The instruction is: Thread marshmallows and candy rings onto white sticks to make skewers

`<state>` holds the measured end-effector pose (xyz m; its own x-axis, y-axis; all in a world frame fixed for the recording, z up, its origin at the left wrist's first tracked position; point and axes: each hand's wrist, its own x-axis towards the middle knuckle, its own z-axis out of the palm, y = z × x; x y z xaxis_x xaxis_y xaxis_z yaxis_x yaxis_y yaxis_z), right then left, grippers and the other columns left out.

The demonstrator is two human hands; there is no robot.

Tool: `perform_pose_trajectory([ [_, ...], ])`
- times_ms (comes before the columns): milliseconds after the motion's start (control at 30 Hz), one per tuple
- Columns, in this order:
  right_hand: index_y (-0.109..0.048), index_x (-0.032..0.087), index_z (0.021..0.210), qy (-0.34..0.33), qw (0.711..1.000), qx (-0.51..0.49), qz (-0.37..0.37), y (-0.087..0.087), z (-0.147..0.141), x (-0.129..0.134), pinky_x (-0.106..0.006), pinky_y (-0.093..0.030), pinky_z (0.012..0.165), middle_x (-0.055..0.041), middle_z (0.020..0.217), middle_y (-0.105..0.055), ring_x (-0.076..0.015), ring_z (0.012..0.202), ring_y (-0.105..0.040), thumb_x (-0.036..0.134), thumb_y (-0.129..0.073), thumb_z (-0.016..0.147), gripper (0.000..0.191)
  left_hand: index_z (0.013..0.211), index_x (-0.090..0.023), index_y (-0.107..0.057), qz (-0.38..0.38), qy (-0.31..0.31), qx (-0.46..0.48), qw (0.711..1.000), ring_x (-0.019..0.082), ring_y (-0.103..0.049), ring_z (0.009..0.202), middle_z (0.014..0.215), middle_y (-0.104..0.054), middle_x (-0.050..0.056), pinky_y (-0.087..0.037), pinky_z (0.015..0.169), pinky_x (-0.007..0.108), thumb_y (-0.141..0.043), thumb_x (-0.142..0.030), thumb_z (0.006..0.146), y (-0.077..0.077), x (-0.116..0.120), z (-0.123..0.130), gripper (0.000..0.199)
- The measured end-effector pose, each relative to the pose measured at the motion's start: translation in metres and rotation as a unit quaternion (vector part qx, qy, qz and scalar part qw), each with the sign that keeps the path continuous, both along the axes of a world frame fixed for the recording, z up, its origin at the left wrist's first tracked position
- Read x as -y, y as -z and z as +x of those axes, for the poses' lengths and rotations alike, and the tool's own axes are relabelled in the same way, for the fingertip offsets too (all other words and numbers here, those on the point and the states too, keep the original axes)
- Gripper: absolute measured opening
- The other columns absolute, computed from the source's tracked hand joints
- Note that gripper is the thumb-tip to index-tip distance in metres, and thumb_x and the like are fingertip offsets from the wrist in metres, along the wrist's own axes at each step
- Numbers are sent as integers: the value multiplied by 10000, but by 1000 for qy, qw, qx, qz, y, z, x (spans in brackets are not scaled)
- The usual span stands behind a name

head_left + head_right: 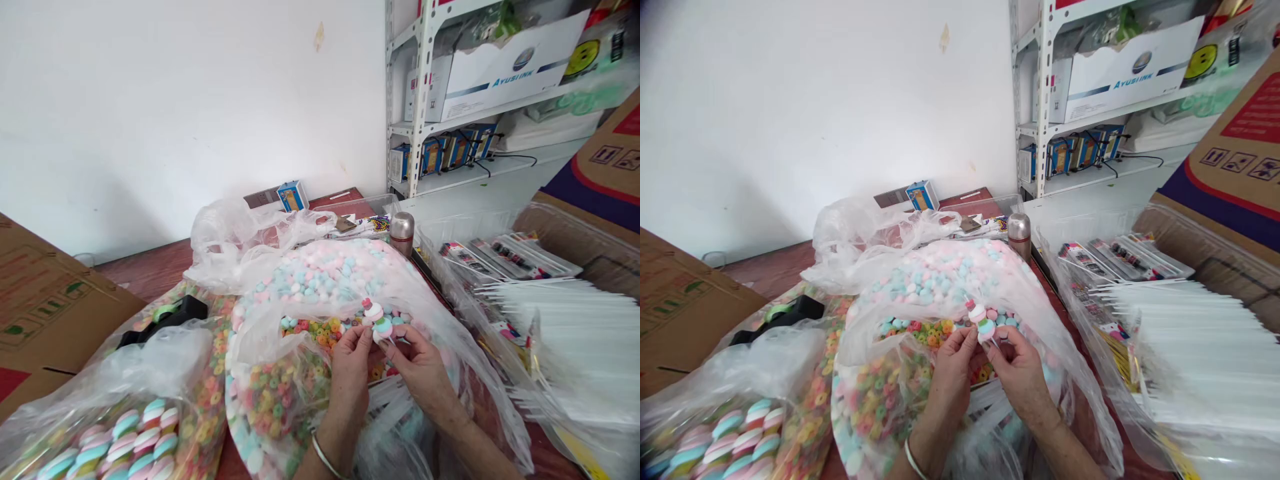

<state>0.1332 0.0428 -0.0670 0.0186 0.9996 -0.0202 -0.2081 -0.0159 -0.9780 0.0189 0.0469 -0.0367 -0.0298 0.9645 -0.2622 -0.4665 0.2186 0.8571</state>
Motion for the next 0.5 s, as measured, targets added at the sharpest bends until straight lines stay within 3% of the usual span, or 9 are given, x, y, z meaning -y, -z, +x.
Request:
perform_pose_trajectory([
  [233,-641,199,994,10,1000,22,-7,-6,4,1,-217,-416,510,8,735,-637,-128,585,-513,473,-642,866,302,1049,-152,-730,39,54,-35,997,205,-685,930,1009,-758,90,-526,839,297,-818,-266,742,-7,5,-3,338],
  [400,-671,199,966,-4,999,50,-2,-22,9,14,-222,-441,579,3,783,-639,-143,655,-529,482,-598,887,302,977,-146,-708,38,10,-62,997,154,-679,790,918,-756,65,-529,736,249,-804,-249,751,-7,5,-5,265],
  [500,-691,209,941,-23,989,144,8,-27,20,35,-231,-454,650,0,752,-638,-171,713,-561,471,-562,916,293,944,-148,-698,45,-27,-74,996,151,-678,768,863,-750,54,-536,726,251,-769,-262,783,-7,2,-8,209],
])
